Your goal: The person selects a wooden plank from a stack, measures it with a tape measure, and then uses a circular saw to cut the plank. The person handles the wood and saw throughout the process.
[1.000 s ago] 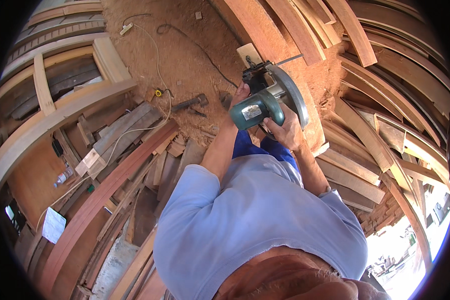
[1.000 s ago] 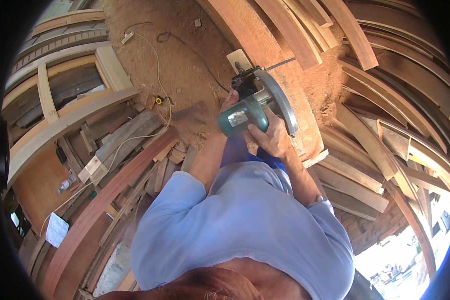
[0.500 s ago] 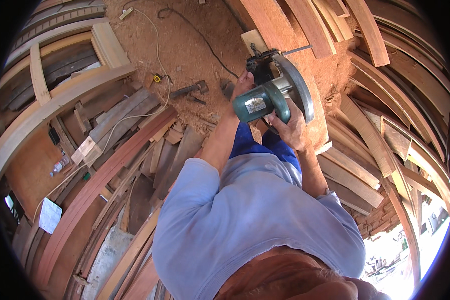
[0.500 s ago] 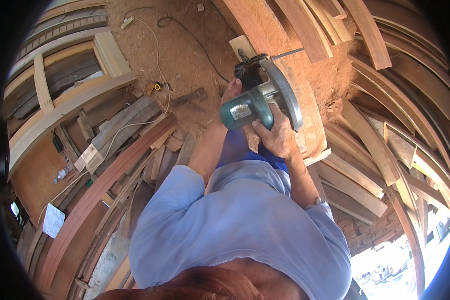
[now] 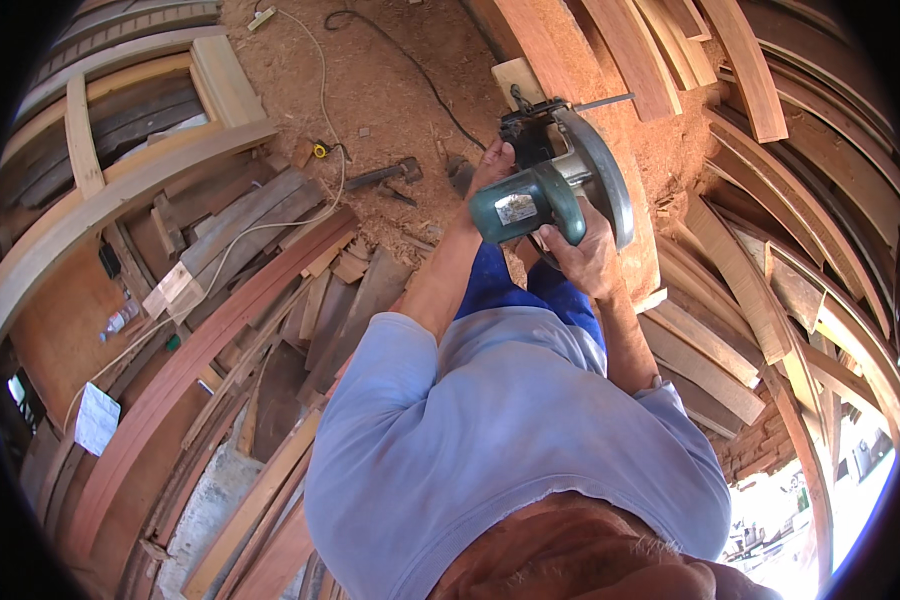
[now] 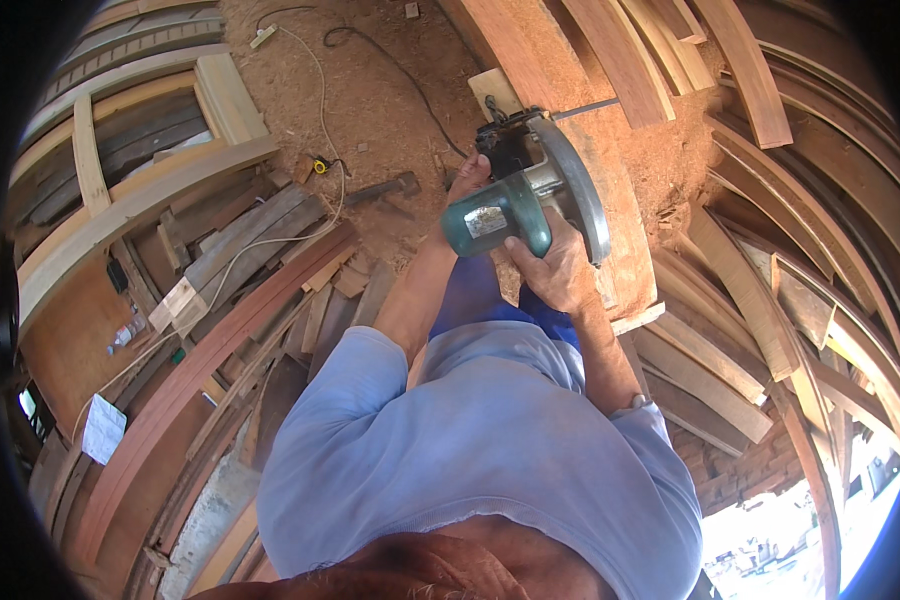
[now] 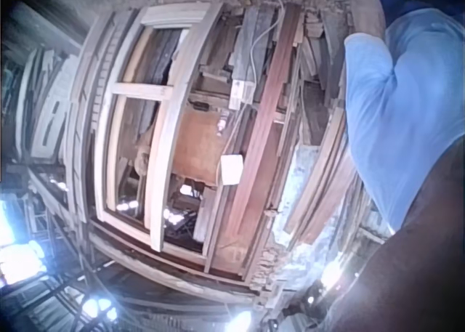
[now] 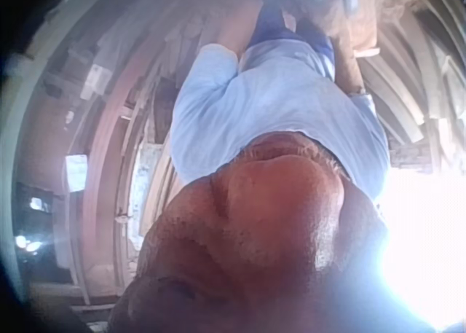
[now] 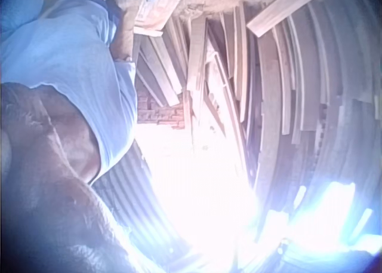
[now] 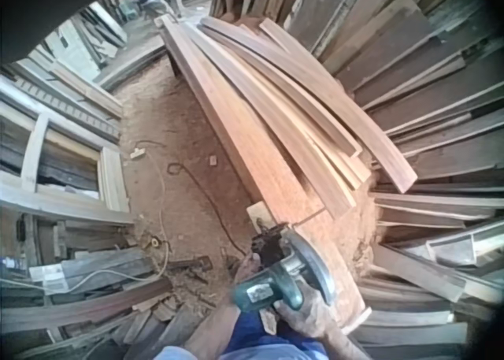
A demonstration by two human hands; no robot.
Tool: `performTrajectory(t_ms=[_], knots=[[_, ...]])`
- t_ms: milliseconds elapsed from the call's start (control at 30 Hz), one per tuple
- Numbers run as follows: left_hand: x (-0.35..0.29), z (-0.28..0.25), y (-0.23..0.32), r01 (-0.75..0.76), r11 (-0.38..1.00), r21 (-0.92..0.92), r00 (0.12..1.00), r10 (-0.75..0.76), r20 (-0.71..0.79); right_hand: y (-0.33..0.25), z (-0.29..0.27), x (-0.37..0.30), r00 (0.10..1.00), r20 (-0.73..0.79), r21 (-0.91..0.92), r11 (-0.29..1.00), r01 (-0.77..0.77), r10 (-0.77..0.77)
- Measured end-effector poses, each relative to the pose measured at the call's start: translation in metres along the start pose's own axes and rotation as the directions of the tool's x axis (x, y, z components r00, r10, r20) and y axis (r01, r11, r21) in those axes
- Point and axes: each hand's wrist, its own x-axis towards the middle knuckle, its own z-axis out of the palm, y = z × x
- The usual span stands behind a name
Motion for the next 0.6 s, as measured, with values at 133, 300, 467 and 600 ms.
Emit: performTrajectory(t_ms=[133, 300, 467, 600], knots=[[-0.002, 0.006, 0.002, -0.002, 1.000, -0.019, 1.000, 0.002, -0.020, -0.007, 0.000, 0.000, 0.999, -0.014, -0.007, 0.999, 0.032, -0.032], [-0.005, 0.012, 0.005, 0.003, 1.000, 0.009, 0.999, -0.003, -0.034, 0.001, -0.001, 0.001, 0.999, 0.010, 0.013, 0.999, 0.039, -0.040], [-0.004, 0.009, 0.006, 0.016, 1.000, 0.022, 0.999, -0.015, -0.042, 0.000, -0.001, 0.002, 0.999, 0.011, 0.003, 0.999, 0.053, -0.053], [-0.001, 0.008, 0.005, 0.008, 1.000, 0.024, 0.999, -0.007, -0.036, -0.002, -0.001, 0.004, 0.998, 0.009, 0.016, 0.998, 0.058, -0.058]])
